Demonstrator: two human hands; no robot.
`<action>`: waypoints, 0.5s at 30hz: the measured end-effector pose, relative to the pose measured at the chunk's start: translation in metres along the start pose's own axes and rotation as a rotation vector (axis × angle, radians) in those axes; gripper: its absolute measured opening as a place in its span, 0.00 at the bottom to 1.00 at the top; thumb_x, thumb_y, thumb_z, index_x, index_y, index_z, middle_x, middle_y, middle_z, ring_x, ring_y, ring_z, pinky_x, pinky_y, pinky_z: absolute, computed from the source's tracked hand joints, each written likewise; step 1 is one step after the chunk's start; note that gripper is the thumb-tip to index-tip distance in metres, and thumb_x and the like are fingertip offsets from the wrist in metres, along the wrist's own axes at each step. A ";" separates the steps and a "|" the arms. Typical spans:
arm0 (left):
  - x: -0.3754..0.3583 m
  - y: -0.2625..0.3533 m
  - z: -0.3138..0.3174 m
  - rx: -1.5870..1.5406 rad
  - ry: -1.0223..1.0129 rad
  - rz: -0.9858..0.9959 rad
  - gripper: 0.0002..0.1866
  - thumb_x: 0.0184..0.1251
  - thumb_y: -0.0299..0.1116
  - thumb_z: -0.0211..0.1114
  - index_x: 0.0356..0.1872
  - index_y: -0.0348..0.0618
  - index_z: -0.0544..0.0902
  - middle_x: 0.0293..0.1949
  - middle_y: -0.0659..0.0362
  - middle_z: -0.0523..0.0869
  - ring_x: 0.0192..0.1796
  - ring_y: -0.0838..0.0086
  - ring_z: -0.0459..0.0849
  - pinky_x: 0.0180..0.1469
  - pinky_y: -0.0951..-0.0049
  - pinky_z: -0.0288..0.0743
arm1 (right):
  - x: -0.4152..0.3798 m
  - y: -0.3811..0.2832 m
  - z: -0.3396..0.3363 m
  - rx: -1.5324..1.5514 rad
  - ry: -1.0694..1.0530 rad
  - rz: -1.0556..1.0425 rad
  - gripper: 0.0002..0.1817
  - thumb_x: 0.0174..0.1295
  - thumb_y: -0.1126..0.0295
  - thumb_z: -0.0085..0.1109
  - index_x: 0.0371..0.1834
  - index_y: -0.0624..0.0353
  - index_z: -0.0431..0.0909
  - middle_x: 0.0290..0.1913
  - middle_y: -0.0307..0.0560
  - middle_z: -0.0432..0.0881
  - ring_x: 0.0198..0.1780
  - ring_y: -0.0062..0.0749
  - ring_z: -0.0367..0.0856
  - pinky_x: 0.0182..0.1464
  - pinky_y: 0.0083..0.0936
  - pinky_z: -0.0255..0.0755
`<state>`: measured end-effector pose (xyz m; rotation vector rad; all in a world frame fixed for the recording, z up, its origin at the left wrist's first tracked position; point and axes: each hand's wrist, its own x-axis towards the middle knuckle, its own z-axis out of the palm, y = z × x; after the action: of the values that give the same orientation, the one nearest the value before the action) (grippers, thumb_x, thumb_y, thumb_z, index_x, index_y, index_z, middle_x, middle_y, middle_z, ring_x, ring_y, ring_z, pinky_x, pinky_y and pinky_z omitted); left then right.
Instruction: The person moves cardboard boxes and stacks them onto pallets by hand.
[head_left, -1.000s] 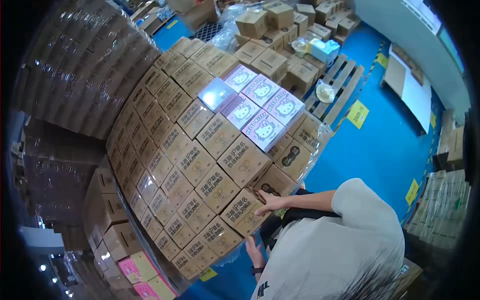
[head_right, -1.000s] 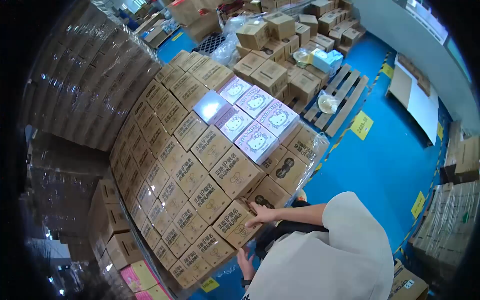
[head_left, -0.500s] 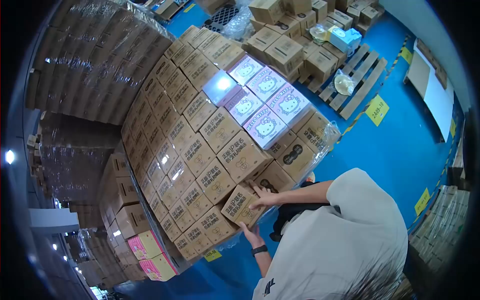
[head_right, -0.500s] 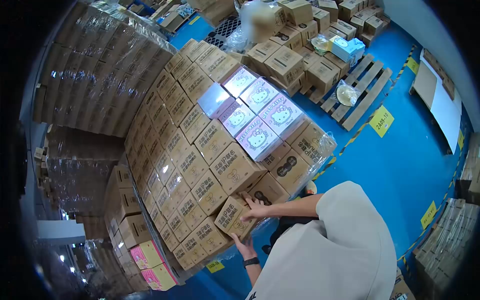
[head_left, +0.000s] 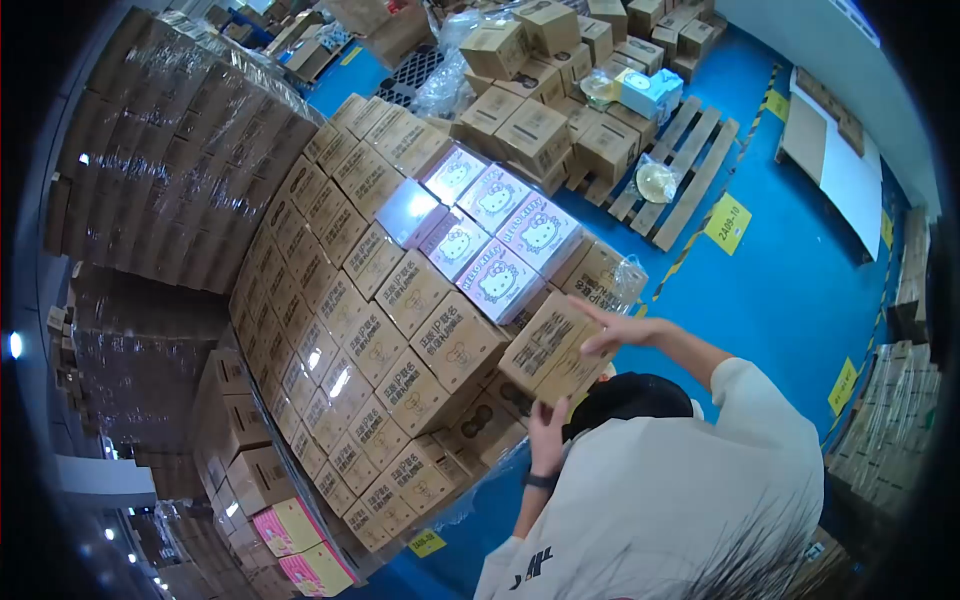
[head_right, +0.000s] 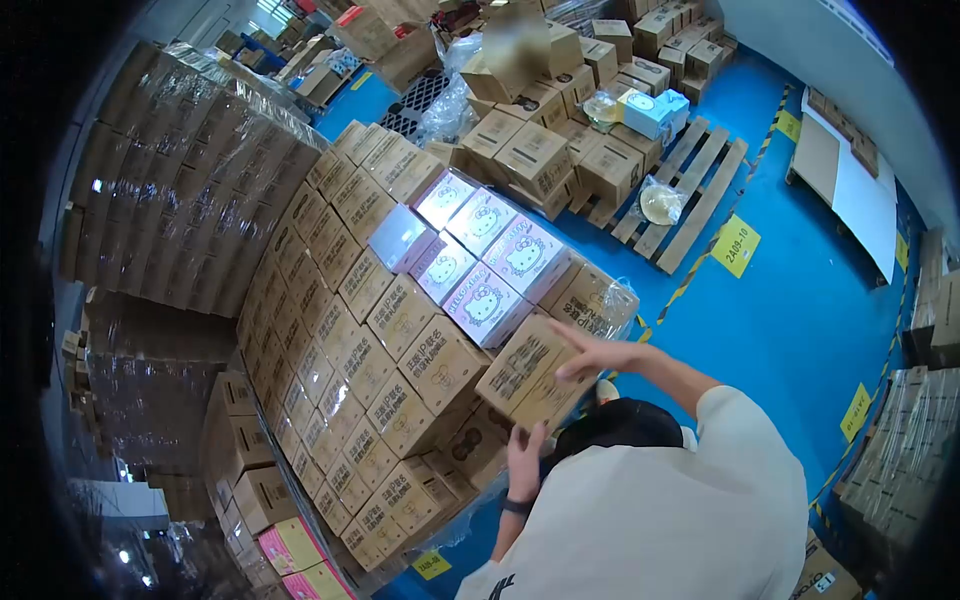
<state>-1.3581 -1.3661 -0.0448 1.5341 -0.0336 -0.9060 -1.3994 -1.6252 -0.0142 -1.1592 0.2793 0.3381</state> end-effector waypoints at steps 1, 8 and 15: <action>0.010 0.009 0.014 0.020 -0.058 0.007 0.19 0.68 0.37 0.63 0.50 0.32 0.75 0.47 0.57 0.81 0.50 0.76 0.77 0.56 0.75 0.68 | -0.004 0.003 -0.017 -0.038 0.041 -0.029 0.55 0.56 0.62 0.67 0.78 0.47 0.32 0.74 0.49 0.52 0.72 0.36 0.53 0.68 0.34 0.59; 0.142 -0.036 0.065 0.260 -0.166 0.033 0.28 0.65 0.49 0.65 0.50 0.30 0.77 0.43 0.55 0.83 0.47 0.75 0.79 0.52 0.74 0.71 | 0.009 0.012 -0.121 -0.009 0.183 0.026 0.49 0.58 0.66 0.65 0.78 0.46 0.40 0.68 0.44 0.63 0.64 0.25 0.69 0.62 0.22 0.66; 0.126 -0.035 0.058 -0.091 -0.340 0.057 0.31 0.72 0.48 0.55 0.64 0.31 0.67 0.60 0.49 0.75 0.61 0.69 0.73 0.64 0.72 0.63 | 0.021 0.027 -0.131 -0.005 0.321 -0.030 0.48 0.59 0.66 0.64 0.77 0.50 0.42 0.64 0.46 0.69 0.59 0.27 0.74 0.57 0.25 0.71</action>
<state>-1.3197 -1.4721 -0.1330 1.2760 -0.2759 -1.0990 -1.3967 -1.7344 -0.0945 -1.2206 0.5414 0.1242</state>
